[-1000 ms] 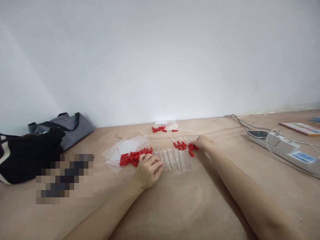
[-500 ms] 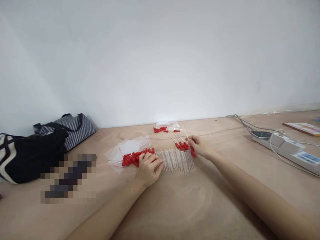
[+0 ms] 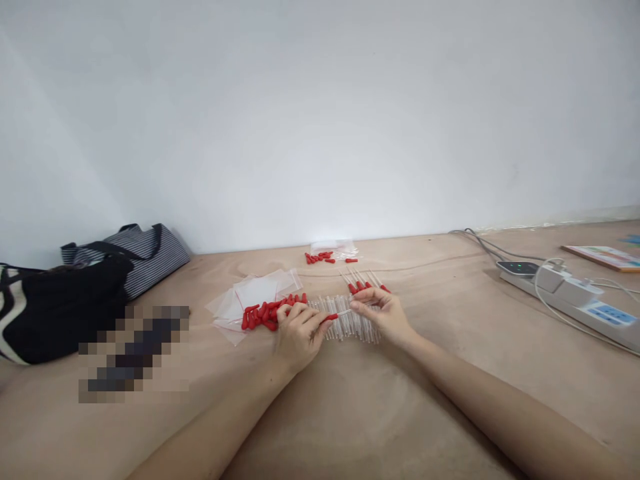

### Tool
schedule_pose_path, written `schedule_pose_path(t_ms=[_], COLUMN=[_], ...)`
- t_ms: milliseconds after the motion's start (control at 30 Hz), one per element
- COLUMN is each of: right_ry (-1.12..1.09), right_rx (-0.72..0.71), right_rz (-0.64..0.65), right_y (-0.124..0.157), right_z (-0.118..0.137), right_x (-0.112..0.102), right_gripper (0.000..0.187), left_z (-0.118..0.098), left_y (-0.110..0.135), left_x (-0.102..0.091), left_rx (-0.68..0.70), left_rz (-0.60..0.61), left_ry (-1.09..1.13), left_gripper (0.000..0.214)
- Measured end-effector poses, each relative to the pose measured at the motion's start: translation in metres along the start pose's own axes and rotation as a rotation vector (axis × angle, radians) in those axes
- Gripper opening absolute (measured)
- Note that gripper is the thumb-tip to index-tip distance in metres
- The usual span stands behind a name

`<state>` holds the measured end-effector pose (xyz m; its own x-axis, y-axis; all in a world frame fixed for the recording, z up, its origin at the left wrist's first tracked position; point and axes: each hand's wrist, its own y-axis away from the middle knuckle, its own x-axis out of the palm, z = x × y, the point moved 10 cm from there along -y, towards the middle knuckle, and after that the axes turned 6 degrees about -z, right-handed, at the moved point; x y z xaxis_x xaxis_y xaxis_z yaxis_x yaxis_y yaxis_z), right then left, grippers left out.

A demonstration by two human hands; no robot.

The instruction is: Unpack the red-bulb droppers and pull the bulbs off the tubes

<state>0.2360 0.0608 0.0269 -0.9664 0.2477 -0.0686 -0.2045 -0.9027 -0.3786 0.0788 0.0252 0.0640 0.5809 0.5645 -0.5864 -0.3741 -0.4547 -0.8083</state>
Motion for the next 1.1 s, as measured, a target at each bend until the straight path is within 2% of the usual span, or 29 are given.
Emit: schedule_pose_path(t_ms=[67,100,200,267,333,433,600,833,1100], right_ry=[0.19,0.317,0.659,0.793,0.887,0.984,1.045,0.899,0.855], right_rx=[-0.145,-0.248,-0.592,-0.763,-0.87,-0.97,-1.017,-0.844,-0.789], right_rz=[-0.081,-0.073,0.077,0.152,0.149,0.092,0.126,0.238,0.373], right_y=[-0.003,-0.002,0.017,0.033,0.044,0.054,0.057,0.044,0.041], right_z=[0.013,0.021,0.04,0.042,0.042,0.043,0.043,0.041,0.038], right_x=[-0.019,-0.021,0.003,0.023,0.037,0.046,0.051,0.048,0.05], right_gripper=[0.026,0.024,0.016,0.016,0.021,0.028,0.03,0.022,0.025], left_z=[0.004,0.005,0.002,-0.004,-0.009,-0.011,-0.018,-0.03,-0.038], left_y=[0.0,0.0,0.0,0.001,0.001,0.001,-0.002,-0.004,0.005], left_x=[0.0,0.0,0.0,0.0,0.0,0.001,0.001,-0.013,-0.02], left_rx=[-0.008,-0.007,0.028,0.061,0.082,0.087,0.168,0.338,0.46], left_rz=[-0.005,-0.008,-0.012,-0.01,-0.008,-0.005,0.006,-0.059,-0.198], left_ry=[-0.026,-0.036,-0.055,-0.057,-0.049,-0.032,-0.045,-0.178,-0.187], left_gripper=[0.013,0.013,0.013,0.012,0.012,0.013,0.014,0.022,0.026])
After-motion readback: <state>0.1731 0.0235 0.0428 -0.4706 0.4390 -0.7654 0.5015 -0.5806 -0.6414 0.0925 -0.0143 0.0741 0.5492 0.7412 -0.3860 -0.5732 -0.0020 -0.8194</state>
